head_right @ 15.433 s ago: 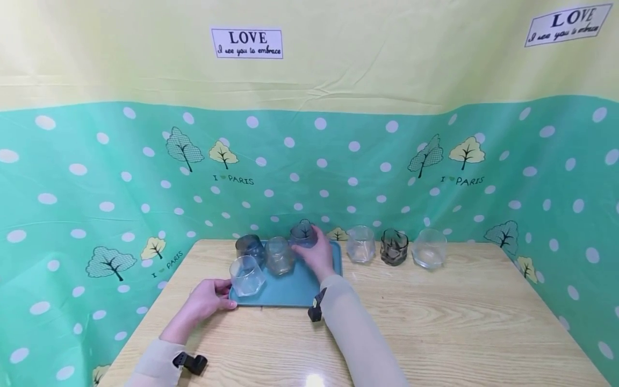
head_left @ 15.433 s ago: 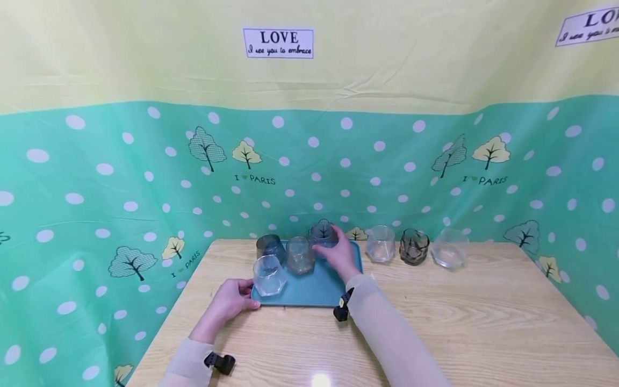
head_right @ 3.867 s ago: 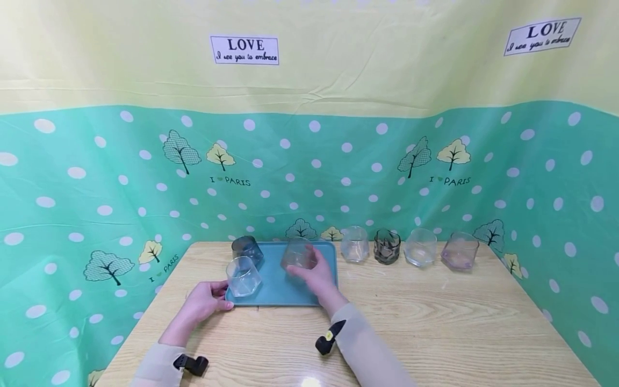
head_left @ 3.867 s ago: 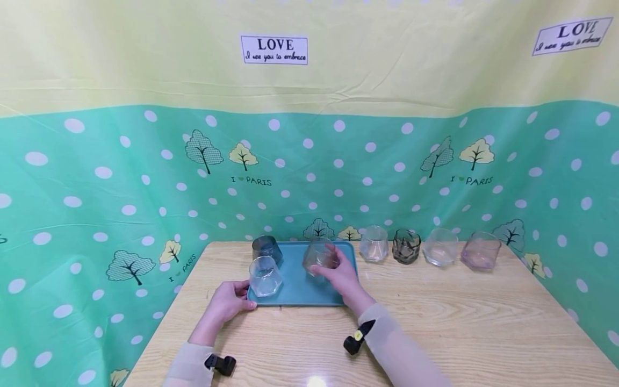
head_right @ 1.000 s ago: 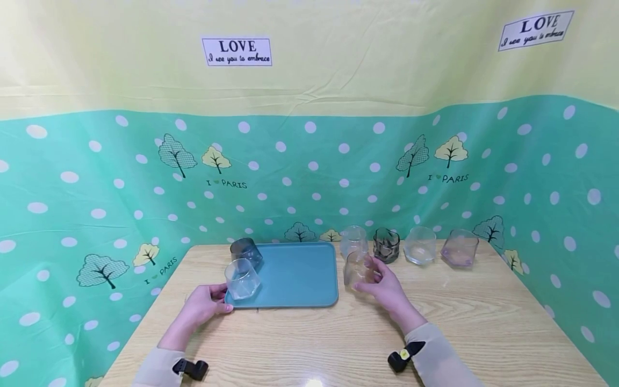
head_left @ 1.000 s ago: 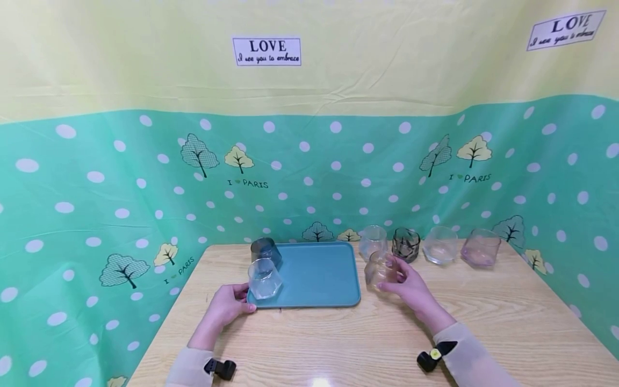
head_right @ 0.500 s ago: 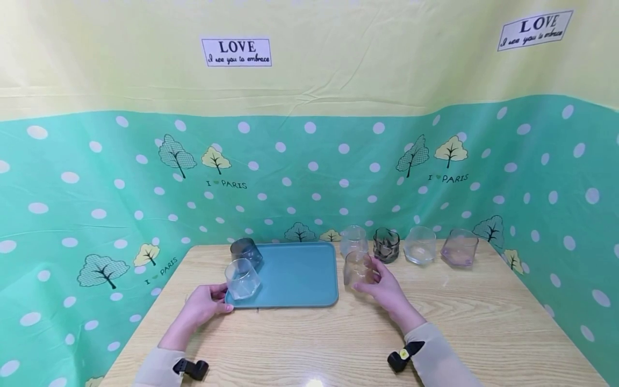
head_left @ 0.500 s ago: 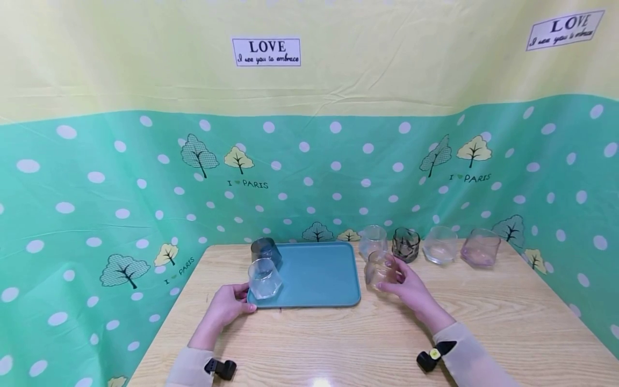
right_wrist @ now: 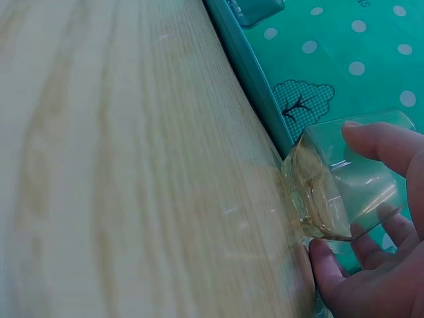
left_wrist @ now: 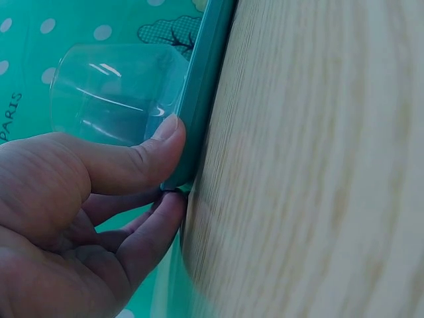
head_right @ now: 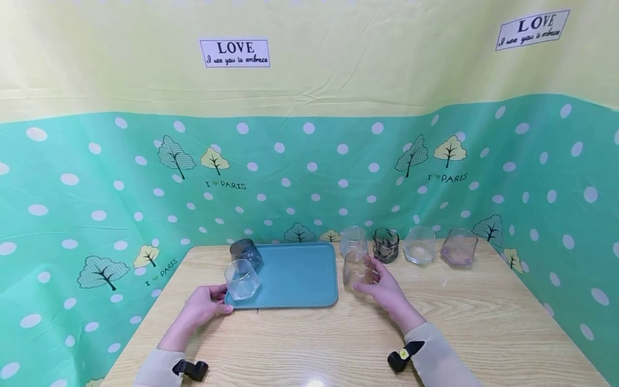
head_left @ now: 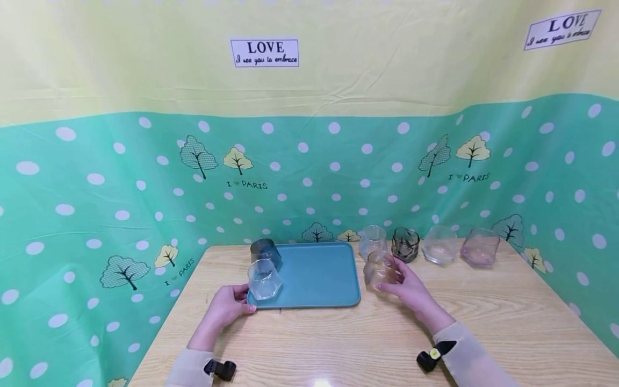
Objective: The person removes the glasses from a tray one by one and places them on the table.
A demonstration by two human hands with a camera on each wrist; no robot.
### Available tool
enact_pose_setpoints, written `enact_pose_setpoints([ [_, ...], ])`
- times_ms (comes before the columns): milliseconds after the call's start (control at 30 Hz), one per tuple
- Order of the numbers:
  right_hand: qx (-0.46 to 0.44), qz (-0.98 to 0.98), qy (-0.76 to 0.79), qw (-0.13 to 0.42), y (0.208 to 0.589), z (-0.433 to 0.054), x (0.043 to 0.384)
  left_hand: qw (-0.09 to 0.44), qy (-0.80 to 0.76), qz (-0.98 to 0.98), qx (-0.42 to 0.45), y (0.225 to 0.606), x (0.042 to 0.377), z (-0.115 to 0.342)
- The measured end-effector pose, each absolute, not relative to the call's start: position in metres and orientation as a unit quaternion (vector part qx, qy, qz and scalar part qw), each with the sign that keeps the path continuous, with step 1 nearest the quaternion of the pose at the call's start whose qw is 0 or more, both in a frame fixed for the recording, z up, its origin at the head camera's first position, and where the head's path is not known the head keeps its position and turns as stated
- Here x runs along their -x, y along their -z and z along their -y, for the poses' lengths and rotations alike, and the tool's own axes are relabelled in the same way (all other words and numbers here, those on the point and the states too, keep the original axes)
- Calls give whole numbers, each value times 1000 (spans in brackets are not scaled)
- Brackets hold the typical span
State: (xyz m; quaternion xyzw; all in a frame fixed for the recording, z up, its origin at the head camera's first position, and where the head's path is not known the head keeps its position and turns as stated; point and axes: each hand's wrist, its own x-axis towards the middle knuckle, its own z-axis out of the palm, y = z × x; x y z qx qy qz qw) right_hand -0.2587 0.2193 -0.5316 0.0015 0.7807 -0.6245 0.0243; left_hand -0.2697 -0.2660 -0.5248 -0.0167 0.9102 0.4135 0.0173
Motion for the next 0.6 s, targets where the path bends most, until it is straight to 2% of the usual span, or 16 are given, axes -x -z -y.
enact_pose_setpoints([
  [167,4,-780,626,20,529,-219,259,19,-416,-909,17,525,270,267],
  [300,10,-785,620,-6,523,-217,257,20,-416,-909,16,524,270,266],
  [600,7,-832,539,-132,501,-200,251,21,-413,-910,18,526,271,267],
])
